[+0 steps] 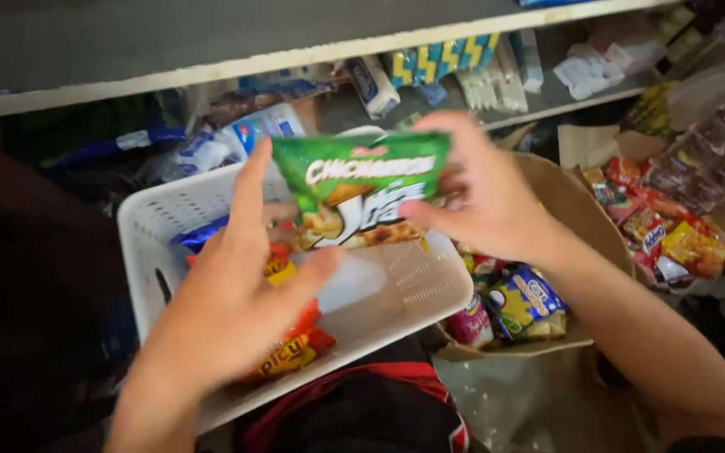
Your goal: Restocking various bags of snacks from a large cardboard box onto a shelf.
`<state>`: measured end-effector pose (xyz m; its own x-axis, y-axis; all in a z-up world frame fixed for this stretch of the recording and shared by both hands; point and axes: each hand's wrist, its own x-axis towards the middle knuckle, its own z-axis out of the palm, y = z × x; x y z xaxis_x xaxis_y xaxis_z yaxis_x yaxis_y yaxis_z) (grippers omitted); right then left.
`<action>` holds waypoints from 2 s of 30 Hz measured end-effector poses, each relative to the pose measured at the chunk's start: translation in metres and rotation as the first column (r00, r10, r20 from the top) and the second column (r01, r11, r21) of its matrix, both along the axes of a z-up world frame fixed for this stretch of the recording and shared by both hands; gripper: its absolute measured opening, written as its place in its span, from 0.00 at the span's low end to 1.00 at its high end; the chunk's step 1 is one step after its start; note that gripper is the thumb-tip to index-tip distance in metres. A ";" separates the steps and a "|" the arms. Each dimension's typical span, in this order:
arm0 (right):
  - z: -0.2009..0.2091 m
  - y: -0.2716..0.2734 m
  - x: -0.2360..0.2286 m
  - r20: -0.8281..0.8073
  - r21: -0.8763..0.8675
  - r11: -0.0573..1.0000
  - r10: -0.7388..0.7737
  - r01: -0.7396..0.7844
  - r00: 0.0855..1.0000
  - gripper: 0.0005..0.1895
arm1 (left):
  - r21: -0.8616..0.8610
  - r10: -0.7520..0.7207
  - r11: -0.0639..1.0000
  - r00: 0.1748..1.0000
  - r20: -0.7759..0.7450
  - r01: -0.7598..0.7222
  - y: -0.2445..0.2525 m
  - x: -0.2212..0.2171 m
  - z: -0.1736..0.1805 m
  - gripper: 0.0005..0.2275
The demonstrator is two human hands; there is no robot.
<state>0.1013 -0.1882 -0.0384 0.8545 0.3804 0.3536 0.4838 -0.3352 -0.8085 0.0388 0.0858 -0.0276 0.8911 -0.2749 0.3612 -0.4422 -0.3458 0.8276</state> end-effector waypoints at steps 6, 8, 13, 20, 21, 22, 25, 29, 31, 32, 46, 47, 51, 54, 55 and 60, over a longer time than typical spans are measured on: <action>-0.020 0.047 0.041 -0.219 -0.515 0.856 -0.188 0.051 0.957 0.28 | 0.040 -0.072 0.993 0.824 -0.562 0.114 0.033 0.053 -0.051 0.37; -0.061 0.042 0.064 0.069 -0.535 0.845 0.032 0.010 0.997 0.21 | 0.098 -0.127 0.967 0.777 -0.617 0.236 0.029 0.055 -0.046 0.36; -0.094 0.069 0.092 0.093 -0.716 0.697 0.035 0.043 0.995 0.18 | 0.335 -0.197 0.885 0.912 -0.360 0.323 0.034 0.078 -0.074 0.32; -0.142 0.089 0.102 0.520 -0.847 0.246 0.201 0.471 0.830 0.08 | 0.744 -0.106 0.452 0.858 -0.503 0.491 -0.001 0.107 -0.103 0.23; -0.141 0.089 0.105 0.517 -0.848 0.244 0.192 0.470 0.834 0.08 | 0.743 -0.112 0.446 0.855 -0.507 0.499 -0.004 0.107 -0.103 0.23; -0.141 0.087 0.108 0.403 -0.885 0.335 0.205 0.323 0.892 0.13 | 0.789 -0.043 0.384 0.863 -0.504 0.479 -0.008 0.108 -0.103 0.22; -0.128 0.092 0.100 0.024 -0.956 0.289 0.222 -0.042 0.975 0.17 | 0.830 0.028 0.329 0.874 -0.485 0.450 -0.014 0.111 -0.110 0.24; -0.143 0.084 0.092 -0.112 -0.904 0.357 0.330 -0.234 0.937 0.34 | 0.832 0.055 0.365 0.883 -0.467 0.417 -0.014 0.116 -0.115 0.37; -0.129 0.080 0.083 -0.146 -0.881 0.390 0.314 -0.268 0.938 0.32 | 0.820 0.051 0.383 0.877 -0.478 0.425 -0.018 0.112 -0.101 0.39; -0.121 0.077 0.079 -0.170 -0.860 0.418 0.303 -0.291 0.938 0.31 | 0.811 0.050 0.407 0.877 -0.479 0.420 -0.020 0.111 -0.092 0.41; -0.017 -0.144 -0.095 0.156 0.119 0.989 -0.109 0.091 0.982 0.19 | -0.093 -0.267 0.946 0.908 0.324 0.311 -0.224 -0.030 -0.012 0.19; -0.029 -0.164 -0.101 0.075 0.289 0.933 -0.247 0.216 0.966 0.13 | -0.212 -0.319 0.904 0.917 0.240 0.370 -0.248 -0.038 -0.018 0.22; -0.146 -0.259 -0.087 -0.112 0.414 0.829 -0.363 0.375 0.925 0.13 | -0.128 -0.269 0.943 0.929 0.255 0.308 -0.348 -0.026 -0.107 0.32; -0.246 -0.304 -0.070 -0.188 0.182 0.800 -0.543 0.572 0.819 0.14 | -0.271 -0.331 0.898 0.938 0.101 0.346 -0.414 0.003 -0.222 0.31; -0.285 -0.318 -0.067 -0.252 0.124 0.756 -0.603 0.643 0.757 0.15 | -0.289 -0.324 0.905 0.946 0.012 0.314 -0.434 0.012 -0.261 0.30; -0.428 -0.343 -0.070 -0.211 -0.059 0.665 -0.737 0.744 0.642 0.23 | -0.242 -0.252 0.950 0.944 -0.213 0.199 -0.471 0.036 -0.429 0.30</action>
<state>0.0314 -0.5314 -0.4664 0.8967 -0.4190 0.1426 -0.0874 -0.4835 -0.8710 0.0746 -0.3856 -0.4566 0.8817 -0.4182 0.2184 -0.2681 -0.0631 0.9613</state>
